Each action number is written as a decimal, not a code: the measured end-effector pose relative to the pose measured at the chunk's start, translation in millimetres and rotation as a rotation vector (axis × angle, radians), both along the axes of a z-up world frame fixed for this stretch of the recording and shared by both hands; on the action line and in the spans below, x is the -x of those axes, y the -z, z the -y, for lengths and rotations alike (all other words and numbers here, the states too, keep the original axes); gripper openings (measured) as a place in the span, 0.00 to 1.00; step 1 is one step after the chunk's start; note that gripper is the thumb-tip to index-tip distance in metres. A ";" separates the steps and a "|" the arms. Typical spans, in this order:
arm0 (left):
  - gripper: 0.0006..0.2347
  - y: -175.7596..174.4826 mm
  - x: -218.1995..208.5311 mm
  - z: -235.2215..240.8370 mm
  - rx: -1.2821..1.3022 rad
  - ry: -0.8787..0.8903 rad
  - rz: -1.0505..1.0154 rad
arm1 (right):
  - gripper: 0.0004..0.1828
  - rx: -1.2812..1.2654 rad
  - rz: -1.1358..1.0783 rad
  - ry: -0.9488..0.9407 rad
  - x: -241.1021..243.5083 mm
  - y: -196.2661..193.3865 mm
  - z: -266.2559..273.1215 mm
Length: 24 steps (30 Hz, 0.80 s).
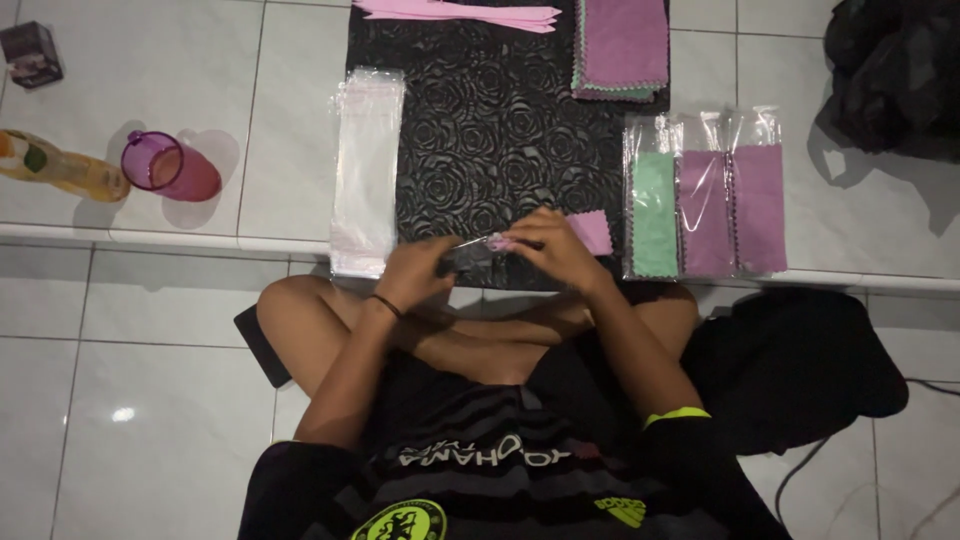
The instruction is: Folding small microfiber cloths and placing them into individual plastic bags for retail packaging.
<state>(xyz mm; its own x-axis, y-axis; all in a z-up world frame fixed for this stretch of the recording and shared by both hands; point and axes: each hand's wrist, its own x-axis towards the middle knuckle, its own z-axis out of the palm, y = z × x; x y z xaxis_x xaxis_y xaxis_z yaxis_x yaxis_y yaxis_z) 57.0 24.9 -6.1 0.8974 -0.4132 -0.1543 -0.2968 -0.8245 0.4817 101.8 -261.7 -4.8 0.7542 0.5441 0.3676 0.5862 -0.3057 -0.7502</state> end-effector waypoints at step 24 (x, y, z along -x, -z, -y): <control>0.25 -14.2 -9.5 24.9 0.001 0.098 -0.045 | 0.07 0.100 -0.096 -0.019 1.1 5.5 8.6</control>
